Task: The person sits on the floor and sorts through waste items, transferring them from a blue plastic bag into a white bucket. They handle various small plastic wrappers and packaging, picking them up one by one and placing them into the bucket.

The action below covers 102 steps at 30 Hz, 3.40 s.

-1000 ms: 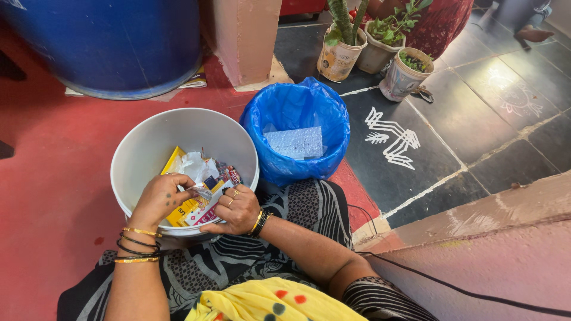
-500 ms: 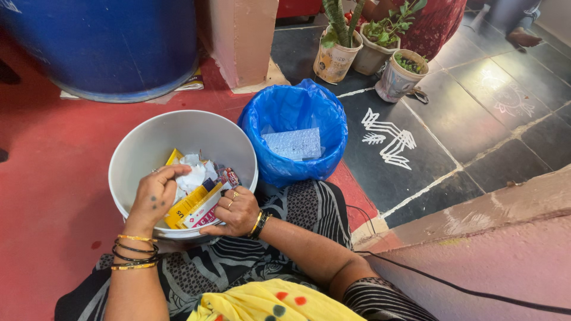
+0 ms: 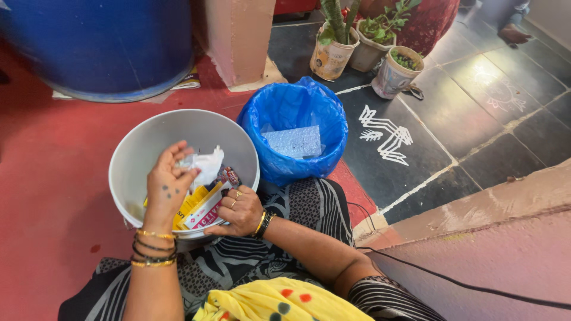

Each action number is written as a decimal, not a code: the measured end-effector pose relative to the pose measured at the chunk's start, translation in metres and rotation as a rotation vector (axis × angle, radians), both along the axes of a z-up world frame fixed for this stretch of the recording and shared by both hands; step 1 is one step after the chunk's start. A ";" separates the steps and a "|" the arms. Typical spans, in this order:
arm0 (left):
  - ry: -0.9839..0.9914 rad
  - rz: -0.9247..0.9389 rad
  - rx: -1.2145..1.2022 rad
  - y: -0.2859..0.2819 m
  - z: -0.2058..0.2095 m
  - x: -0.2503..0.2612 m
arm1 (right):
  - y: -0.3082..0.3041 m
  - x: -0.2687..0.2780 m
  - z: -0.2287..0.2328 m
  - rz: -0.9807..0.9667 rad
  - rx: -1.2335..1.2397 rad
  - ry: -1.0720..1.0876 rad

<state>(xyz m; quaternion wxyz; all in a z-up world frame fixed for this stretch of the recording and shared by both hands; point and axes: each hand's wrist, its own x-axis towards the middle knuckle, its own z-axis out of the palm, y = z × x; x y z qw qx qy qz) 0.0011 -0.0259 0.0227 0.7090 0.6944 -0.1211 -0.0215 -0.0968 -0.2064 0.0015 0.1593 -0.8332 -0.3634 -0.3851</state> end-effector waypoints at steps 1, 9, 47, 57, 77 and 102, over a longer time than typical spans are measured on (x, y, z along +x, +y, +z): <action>0.056 -0.014 0.038 0.000 -0.010 -0.006 | -0.001 -0.002 -0.001 0.001 -0.005 0.012; -0.042 -0.104 0.322 0.009 -0.029 -0.020 | 0.003 0.001 0.005 -0.009 0.450 0.412; -0.044 -0.178 0.660 0.040 -0.002 -0.021 | -0.002 0.026 -0.014 -0.201 0.453 0.573; -0.298 -0.308 0.566 0.036 -0.001 -0.023 | -0.004 0.029 -0.010 -0.224 0.281 0.644; -0.133 -0.091 0.342 0.042 -0.005 -0.022 | -0.010 0.032 -0.020 -0.190 0.544 0.792; -0.141 0.077 0.038 0.046 -0.034 -0.003 | -0.189 0.054 0.000 -0.716 0.759 0.410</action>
